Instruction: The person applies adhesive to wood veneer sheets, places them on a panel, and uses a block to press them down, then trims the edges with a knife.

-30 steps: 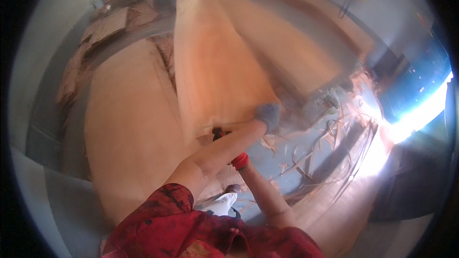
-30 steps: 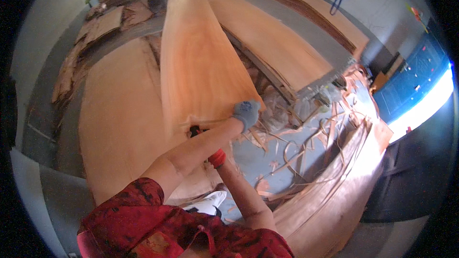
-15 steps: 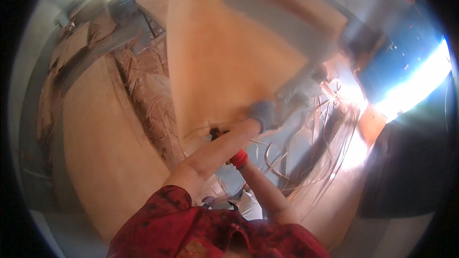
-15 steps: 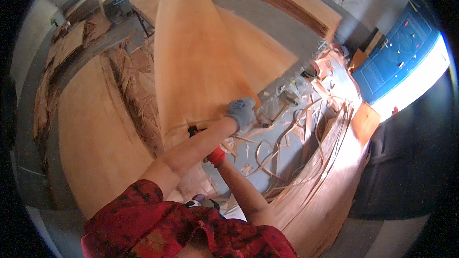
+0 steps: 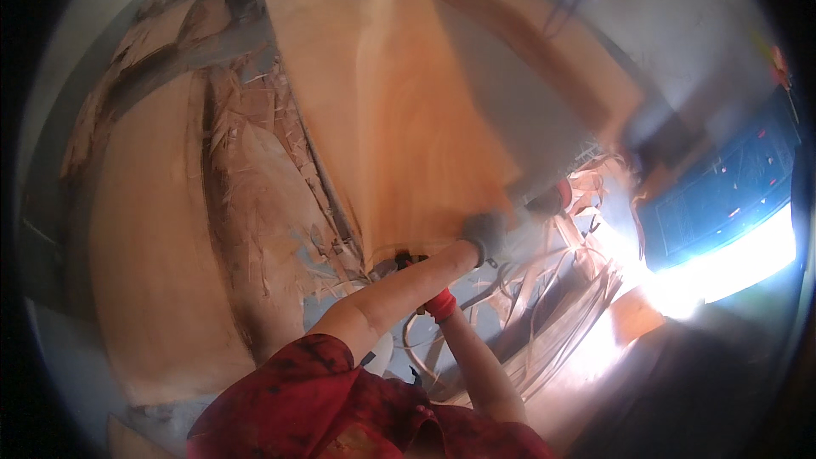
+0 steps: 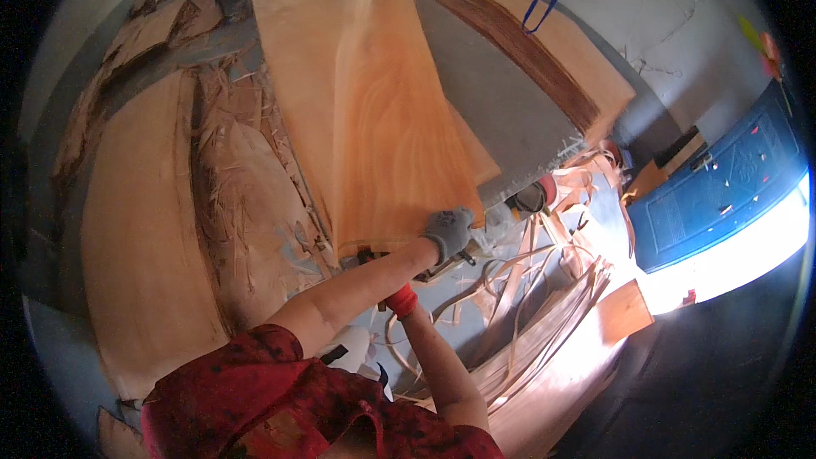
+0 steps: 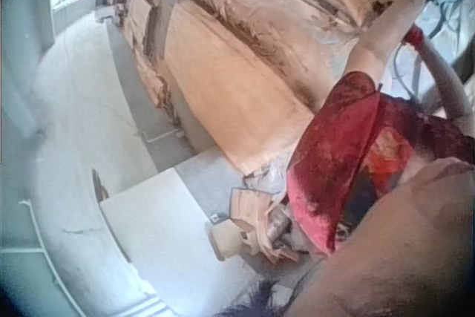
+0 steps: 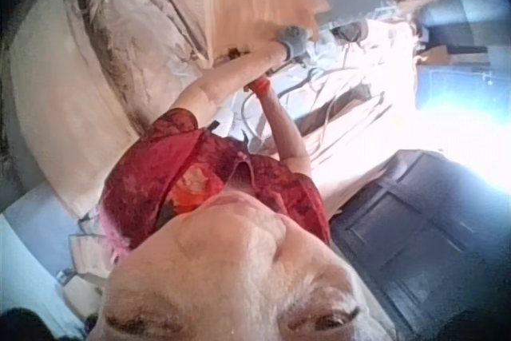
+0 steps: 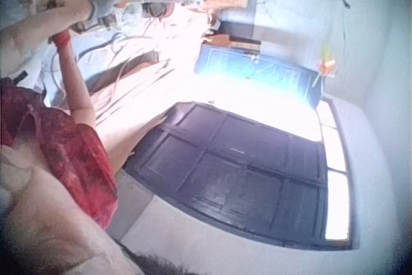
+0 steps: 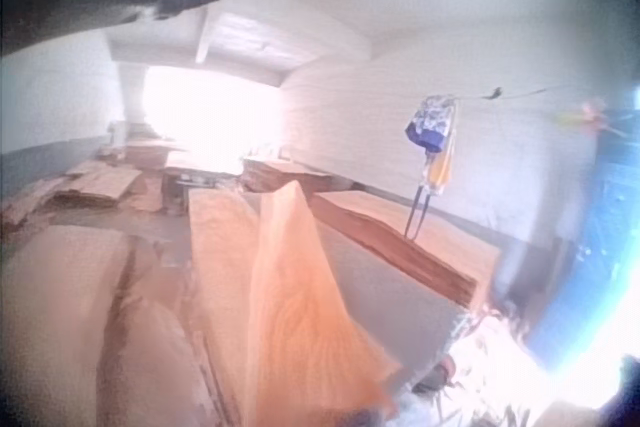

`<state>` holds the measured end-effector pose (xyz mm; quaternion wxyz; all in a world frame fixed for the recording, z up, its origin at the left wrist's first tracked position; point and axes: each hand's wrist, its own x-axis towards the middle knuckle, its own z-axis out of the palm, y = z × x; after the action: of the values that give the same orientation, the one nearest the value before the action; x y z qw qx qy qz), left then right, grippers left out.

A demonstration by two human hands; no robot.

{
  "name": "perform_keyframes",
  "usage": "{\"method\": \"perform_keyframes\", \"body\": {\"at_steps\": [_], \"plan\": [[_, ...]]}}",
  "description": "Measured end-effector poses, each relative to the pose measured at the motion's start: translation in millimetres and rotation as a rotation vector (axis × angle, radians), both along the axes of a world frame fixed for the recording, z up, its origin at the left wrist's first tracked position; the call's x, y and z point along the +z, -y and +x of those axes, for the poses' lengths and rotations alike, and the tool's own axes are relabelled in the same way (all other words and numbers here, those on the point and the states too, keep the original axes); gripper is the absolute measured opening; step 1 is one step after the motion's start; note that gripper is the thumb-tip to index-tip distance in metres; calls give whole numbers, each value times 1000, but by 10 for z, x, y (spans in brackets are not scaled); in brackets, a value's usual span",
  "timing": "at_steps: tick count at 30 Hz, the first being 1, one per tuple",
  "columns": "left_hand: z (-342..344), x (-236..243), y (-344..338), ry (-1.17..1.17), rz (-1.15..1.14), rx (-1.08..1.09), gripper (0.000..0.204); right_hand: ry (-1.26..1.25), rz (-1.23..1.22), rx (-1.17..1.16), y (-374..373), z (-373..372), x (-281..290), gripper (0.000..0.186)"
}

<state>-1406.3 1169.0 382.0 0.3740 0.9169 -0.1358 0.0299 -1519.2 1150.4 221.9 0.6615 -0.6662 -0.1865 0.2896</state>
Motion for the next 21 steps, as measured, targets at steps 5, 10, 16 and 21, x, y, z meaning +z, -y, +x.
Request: {"method": "perform_keyframes", "body": {"at_steps": [5, 10, 16, 21], "plan": [[655, -41, 743, 35, -67, 42, 12, 80, -40, 30, 771, 688, -211, 47], [1281, -252, 1379, 26, -72, 92, 15, -115, -309, 24, 1497, 1258, -9, 55], [1990, -57, 2037, 39, -211, 131, 13, 131, -632, 141, 2476, 1959, 55, 53], [2384, -124, 2504, 91, -258, 73, 15, 37, -882, 417, 2914, 2445, 20, 79]]}}
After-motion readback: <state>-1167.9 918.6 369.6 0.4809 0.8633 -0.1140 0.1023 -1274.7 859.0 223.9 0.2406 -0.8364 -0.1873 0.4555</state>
